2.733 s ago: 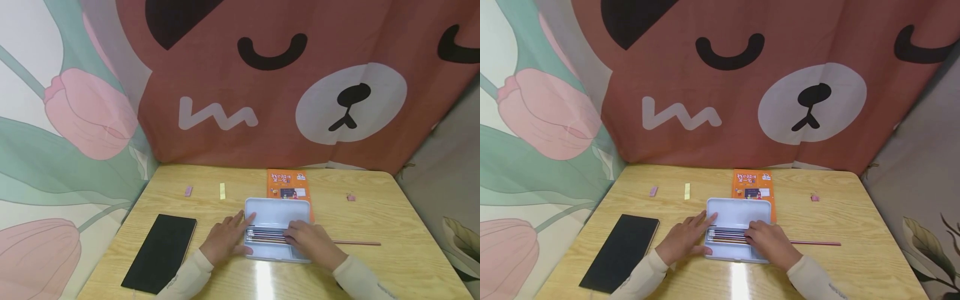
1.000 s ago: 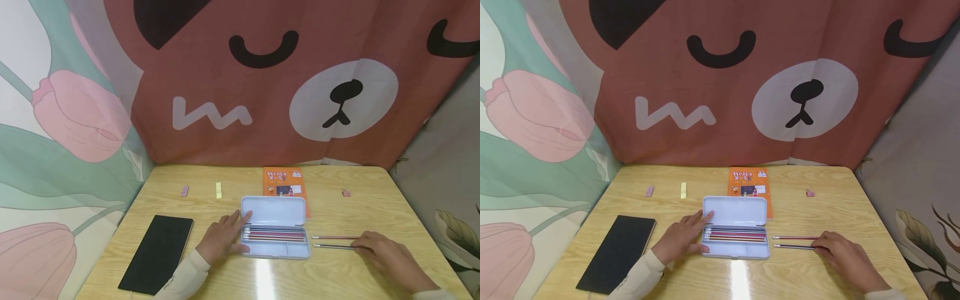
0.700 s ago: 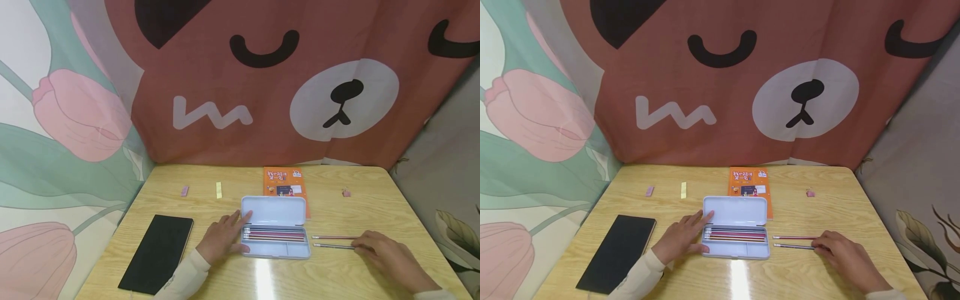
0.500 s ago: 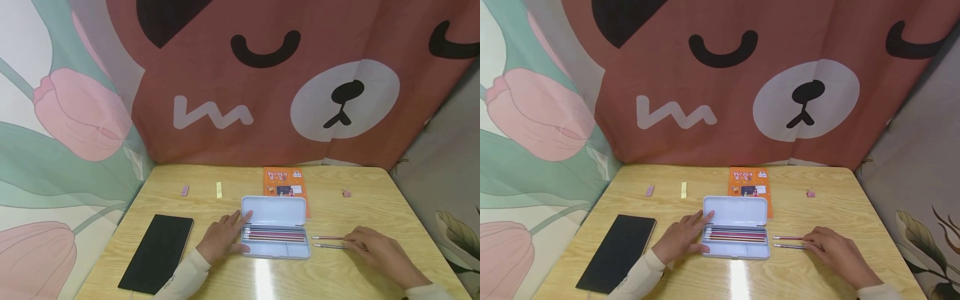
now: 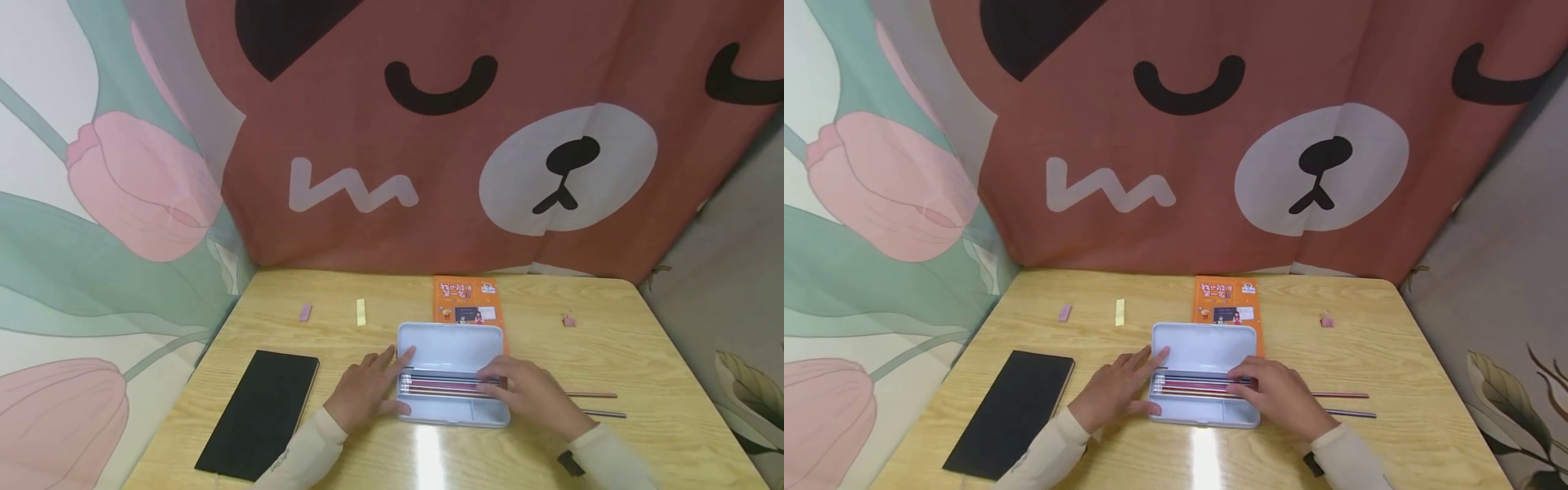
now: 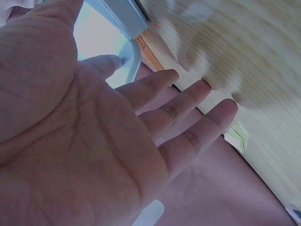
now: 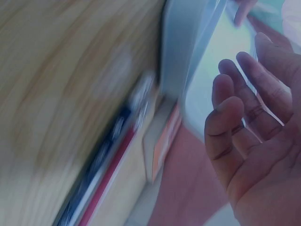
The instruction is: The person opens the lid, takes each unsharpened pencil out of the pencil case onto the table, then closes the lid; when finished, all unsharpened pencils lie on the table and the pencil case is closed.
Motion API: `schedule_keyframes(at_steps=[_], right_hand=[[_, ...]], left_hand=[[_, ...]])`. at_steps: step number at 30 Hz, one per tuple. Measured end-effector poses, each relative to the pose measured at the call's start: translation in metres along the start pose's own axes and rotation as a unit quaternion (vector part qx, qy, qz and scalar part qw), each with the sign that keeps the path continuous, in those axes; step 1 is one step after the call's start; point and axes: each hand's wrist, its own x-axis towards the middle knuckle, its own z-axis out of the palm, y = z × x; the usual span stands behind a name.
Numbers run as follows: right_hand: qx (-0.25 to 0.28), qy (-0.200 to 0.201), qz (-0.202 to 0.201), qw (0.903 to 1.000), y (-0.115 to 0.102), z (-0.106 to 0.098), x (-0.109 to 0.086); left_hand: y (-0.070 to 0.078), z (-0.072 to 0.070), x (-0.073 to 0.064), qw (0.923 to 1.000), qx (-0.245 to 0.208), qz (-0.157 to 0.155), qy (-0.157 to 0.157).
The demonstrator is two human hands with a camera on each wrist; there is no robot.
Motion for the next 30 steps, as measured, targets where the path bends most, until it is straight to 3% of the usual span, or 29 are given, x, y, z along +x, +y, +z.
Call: schedule_keyframes(at_steps=[4, 10, 15, 19, 24, 30], right_hand=[[0.000, -0.036, 0.002, 0.9994, -0.008, 0.015, 0.015], [-0.050, -0.021, -0.030, 0.9981, -0.014, 0.031, 0.026], [-0.072, -0.025, -0.018, 0.9970, -0.017, 0.040, 0.031], [-0.093, -0.023, -0.010, 0.9954, -0.020, 0.042, 0.032], [-0.116, -0.008, -0.043, 0.9923, -0.022, 0.042, 0.029], [-0.087, 0.019, -0.050, 0.9948, -0.020, 0.031, 0.023]], left_hand=[[0.001, 0.000, 0.000, 1.0000, -0.002, -0.003, -0.002], [0.002, 0.000, 0.001, 0.9999, -0.008, -0.009, -0.010], [0.002, -0.001, 0.002, 0.9999, -0.001, -0.012, -0.008], [0.003, -0.002, 0.002, 0.9999, 0.002, -0.013, -0.006], [0.004, -0.002, 0.003, 0.9998, -0.001, -0.016, -0.007], [0.003, -0.002, 0.002, 0.9999, -0.005, -0.014, -0.008]])
